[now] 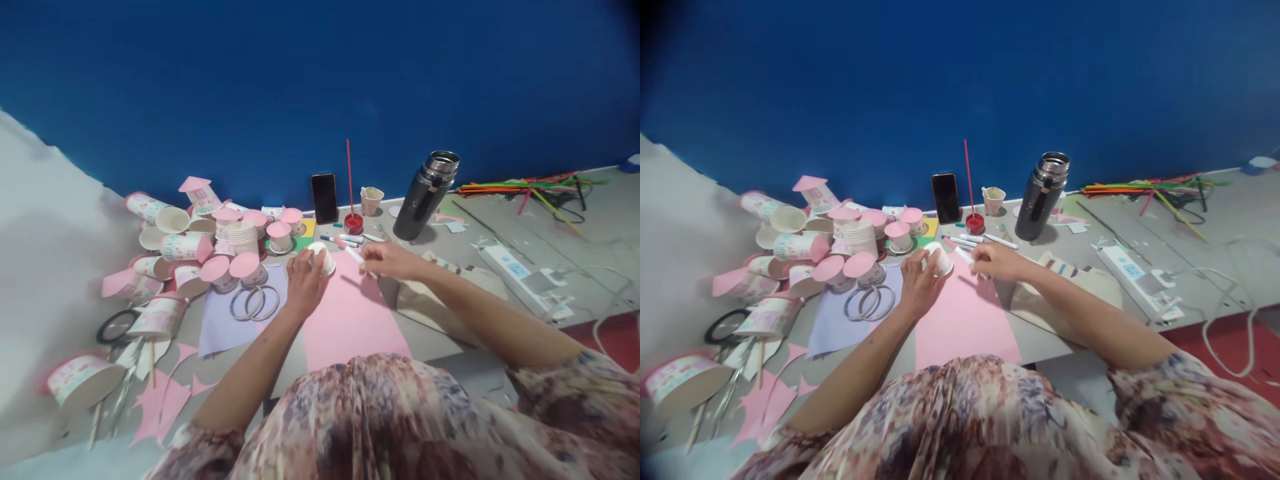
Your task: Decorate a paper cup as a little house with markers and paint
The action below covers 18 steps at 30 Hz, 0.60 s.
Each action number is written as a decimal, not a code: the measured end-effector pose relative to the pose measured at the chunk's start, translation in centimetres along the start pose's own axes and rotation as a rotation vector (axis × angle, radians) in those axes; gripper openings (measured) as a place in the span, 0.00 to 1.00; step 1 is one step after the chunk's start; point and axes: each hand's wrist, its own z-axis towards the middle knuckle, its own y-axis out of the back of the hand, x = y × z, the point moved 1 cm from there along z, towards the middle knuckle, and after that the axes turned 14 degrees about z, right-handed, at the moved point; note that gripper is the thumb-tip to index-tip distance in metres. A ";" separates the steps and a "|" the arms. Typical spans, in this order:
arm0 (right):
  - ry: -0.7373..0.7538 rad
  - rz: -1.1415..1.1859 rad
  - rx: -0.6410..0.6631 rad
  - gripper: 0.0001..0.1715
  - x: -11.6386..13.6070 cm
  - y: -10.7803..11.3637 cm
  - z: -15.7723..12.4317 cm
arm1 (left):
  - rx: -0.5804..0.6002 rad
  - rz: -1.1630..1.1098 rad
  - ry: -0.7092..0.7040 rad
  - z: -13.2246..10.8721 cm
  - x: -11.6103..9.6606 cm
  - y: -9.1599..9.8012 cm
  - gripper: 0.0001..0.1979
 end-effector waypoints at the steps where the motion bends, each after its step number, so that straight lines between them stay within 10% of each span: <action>1: 0.001 0.081 0.070 0.09 -0.2 -1.1 -1.2 | 0.001 -0.004 -0.003 0.0 0.0 0.0 0.28; 8: -0.021 0.405 0.318 0.14 -3.0 -8.0 -5.1 | -0.017 -0.013 0.000 0.0 0.0 0.2 0.26; 18: -0.082 0.601 0.337 0.19 -3.8 -8.1 -4.5 | -0.043 0.039 -0.013 -0.3 0.0 0.4 0.27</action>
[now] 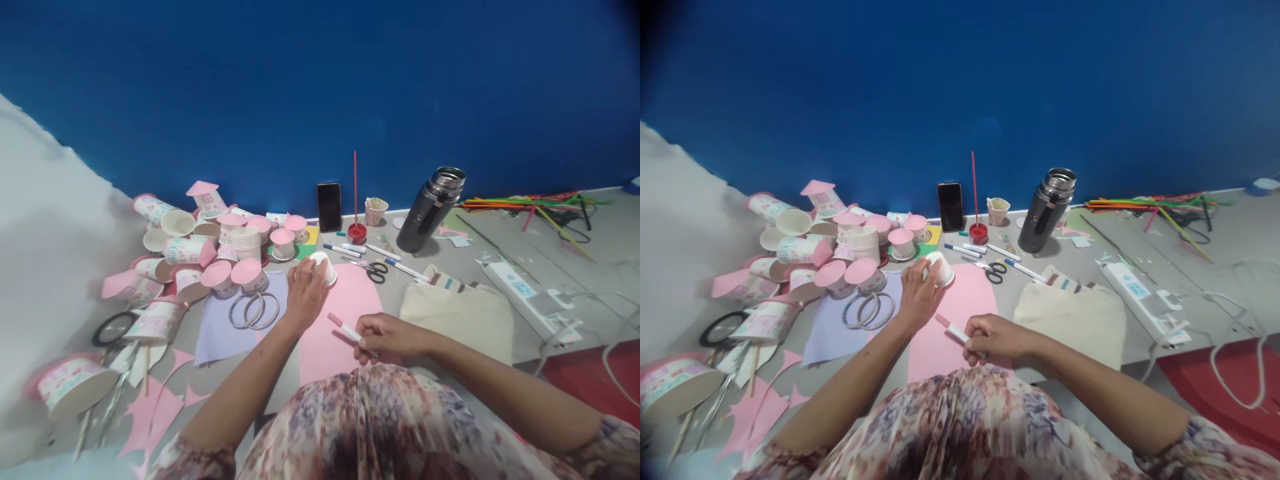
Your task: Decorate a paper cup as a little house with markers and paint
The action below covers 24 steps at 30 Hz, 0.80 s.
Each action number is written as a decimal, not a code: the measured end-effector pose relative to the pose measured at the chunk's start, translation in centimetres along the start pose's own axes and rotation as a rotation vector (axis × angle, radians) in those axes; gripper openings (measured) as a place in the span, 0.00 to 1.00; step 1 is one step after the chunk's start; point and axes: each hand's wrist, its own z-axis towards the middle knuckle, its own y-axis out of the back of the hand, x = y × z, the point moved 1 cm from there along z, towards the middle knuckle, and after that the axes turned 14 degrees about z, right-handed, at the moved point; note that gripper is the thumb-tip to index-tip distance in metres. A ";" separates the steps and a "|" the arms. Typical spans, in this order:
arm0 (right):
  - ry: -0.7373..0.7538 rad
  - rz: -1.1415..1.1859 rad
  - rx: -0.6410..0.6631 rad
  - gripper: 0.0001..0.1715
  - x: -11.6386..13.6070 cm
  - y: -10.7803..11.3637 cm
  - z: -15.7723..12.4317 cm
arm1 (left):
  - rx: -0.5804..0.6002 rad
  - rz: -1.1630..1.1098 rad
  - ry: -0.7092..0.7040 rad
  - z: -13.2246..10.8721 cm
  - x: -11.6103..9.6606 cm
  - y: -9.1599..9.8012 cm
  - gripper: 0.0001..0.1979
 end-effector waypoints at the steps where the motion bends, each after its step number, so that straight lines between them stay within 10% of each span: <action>1: 0.009 0.029 -0.028 0.20 0.0 0.5 0.4 | -0.007 0.008 -0.005 0.0 0.0 0.0 0.26; 14: 0.399 0.103 -0.560 0.28 4.3 6.0 3.4 | 0.011 0.098 0.003 -0.3 0.6 1.3 0.27; 24: 0.405 0.081 -0.587 0.16 5.3 7.1 3.7 | 0.039 0.179 0.095 -0.4 2.1 2.6 0.29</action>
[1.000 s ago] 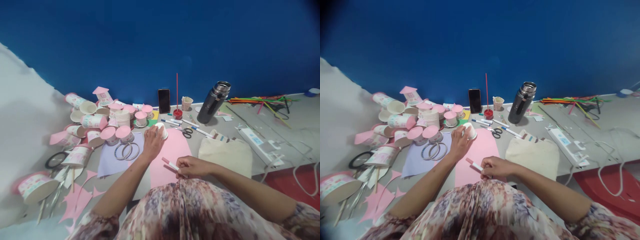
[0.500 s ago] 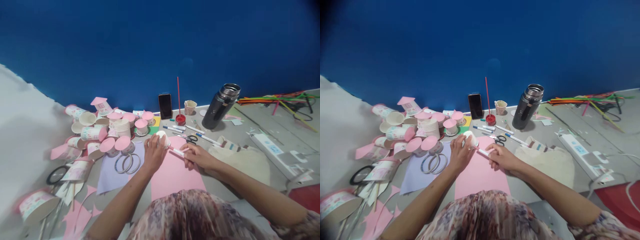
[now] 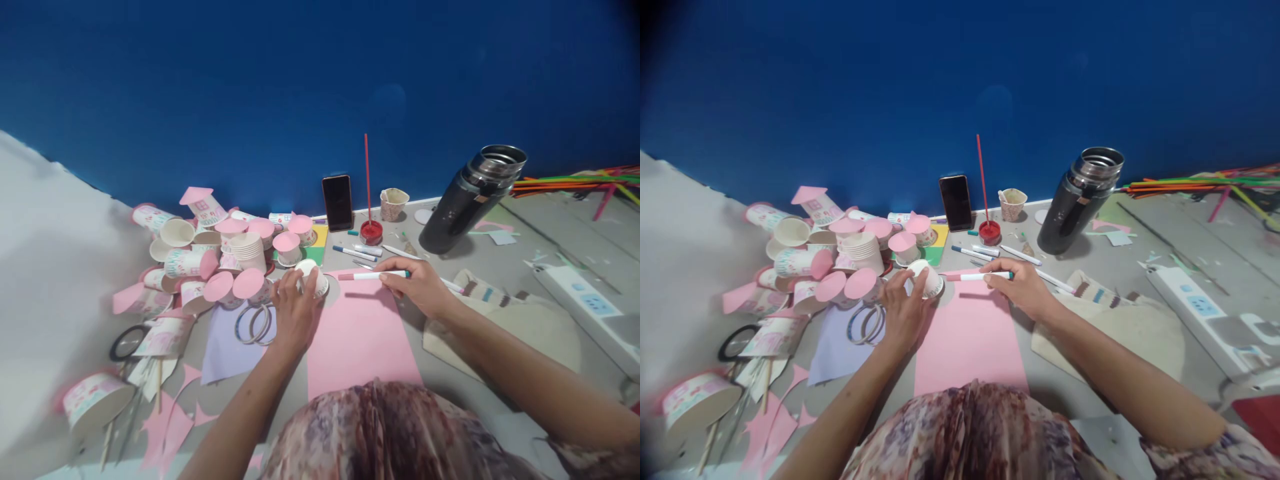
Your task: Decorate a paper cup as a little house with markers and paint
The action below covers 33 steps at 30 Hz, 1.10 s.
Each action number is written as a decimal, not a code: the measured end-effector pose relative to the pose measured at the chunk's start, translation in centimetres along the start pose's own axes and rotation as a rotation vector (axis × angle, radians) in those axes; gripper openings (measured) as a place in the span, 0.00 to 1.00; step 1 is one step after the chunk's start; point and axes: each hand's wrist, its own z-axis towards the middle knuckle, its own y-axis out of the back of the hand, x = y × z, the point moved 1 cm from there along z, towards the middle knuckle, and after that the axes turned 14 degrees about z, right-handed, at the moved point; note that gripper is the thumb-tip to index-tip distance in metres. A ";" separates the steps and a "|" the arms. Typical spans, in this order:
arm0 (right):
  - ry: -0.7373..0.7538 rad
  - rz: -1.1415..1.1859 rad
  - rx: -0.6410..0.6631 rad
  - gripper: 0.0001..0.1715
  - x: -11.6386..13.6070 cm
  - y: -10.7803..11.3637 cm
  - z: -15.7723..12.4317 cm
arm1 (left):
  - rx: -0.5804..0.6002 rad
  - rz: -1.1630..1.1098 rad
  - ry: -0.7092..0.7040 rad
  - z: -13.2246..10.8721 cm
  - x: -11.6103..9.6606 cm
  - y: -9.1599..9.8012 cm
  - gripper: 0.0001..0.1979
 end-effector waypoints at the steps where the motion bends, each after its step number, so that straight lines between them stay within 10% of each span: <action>1: -0.002 0.011 0.002 0.17 -0.2 0.0 0.0 | 0.014 -0.030 0.014 0.2 -0.2 0.6 0.30; 5: -0.019 0.078 0.052 0.18 -1.2 -0.2 0.0 | 0.007 -0.284 0.128 1.2 -1.4 4.2 0.31; 10: -0.063 0.178 0.175 0.21 -2.0 -0.5 -0.5 | 0.459 -0.768 0.204 2.3 -3.3 6.7 0.12; 19: -0.155 0.232 0.240 0.26 -3.7 -2.5 -2.2 | 0.862 -1.149 0.389 2.3 -6.5 5.9 0.17; 33: -0.216 0.251 0.303 0.30 -4.5 -1.6 -1.0 | 1.016 -1.272 0.502 1.6 -5.5 4.5 0.24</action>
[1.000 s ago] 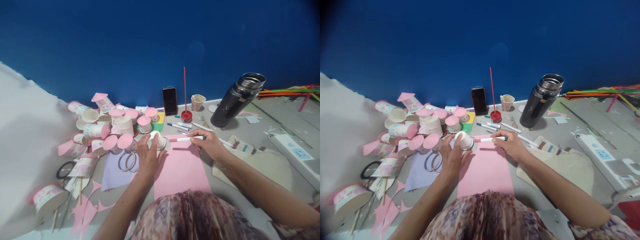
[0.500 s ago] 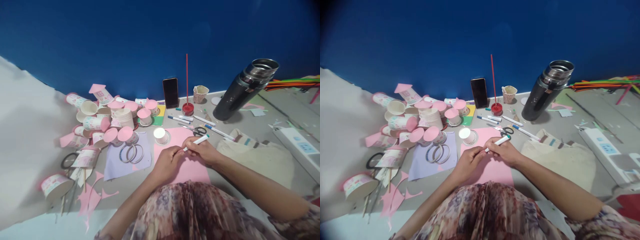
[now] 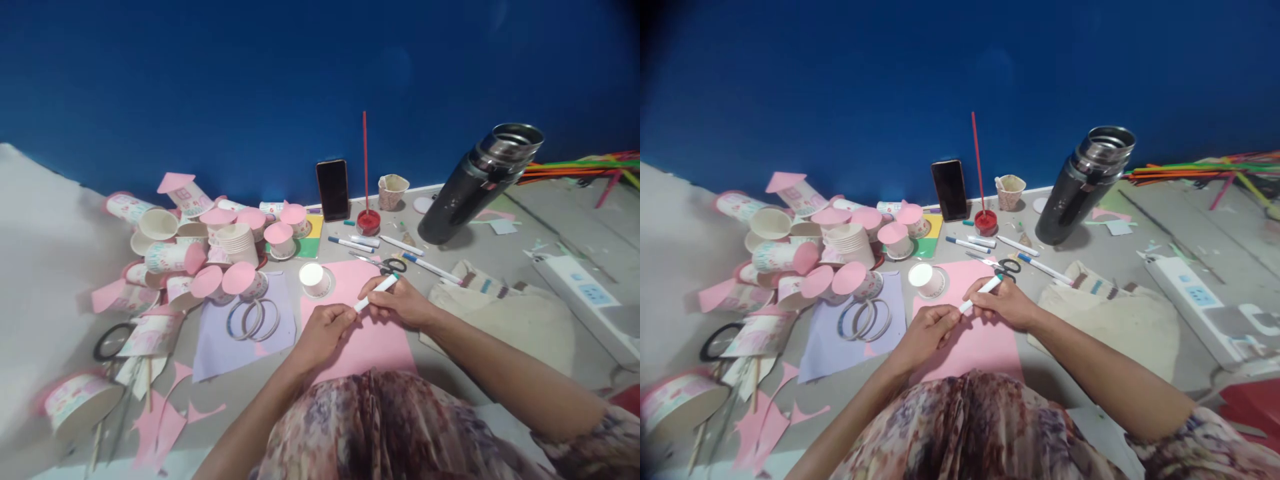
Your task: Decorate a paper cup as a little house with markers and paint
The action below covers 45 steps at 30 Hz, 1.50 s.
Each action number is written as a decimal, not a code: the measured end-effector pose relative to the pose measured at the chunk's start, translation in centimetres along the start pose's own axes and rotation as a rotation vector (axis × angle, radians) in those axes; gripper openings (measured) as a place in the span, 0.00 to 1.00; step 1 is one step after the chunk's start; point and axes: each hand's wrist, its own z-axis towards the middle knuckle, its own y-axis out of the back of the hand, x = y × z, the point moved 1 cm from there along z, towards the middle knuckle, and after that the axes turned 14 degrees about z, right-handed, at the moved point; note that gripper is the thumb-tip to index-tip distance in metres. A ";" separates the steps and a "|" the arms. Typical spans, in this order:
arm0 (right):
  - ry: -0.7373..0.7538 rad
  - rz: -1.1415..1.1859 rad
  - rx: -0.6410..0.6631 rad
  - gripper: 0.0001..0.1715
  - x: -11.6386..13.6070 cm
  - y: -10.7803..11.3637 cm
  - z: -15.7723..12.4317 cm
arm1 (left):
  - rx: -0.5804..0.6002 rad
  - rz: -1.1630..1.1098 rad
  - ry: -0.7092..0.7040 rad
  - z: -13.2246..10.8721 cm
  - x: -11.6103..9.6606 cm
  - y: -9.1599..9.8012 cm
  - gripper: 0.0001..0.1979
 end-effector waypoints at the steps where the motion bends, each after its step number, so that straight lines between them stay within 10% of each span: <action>1: 0.010 -0.001 -0.004 0.32 0.2 0.3 0.1 | -0.004 0.004 -0.008 0.1 0.1 0.1 0.24; 16: -0.009 -0.156 0.021 0.31 1.3 0.6 0.7 | -0.268 0.231 0.020 -0.5 0.9 -0.3 0.22; 23: 0.021 -0.563 0.110 0.06 5.7 1.4 -1.8 | -0.241 0.073 0.022 -0.6 0.5 0.3 0.25; 33: 0.225 -1.090 -0.601 0.16 4.9 7.5 -6.4 | -0.213 0.001 0.086 -1.5 2.9 1.9 0.21; 45: 0.105 -1.396 -0.694 0.13 5.7 10.7 -6.3 | -0.179 0.070 -0.012 -1.4 1.4 0.9 0.18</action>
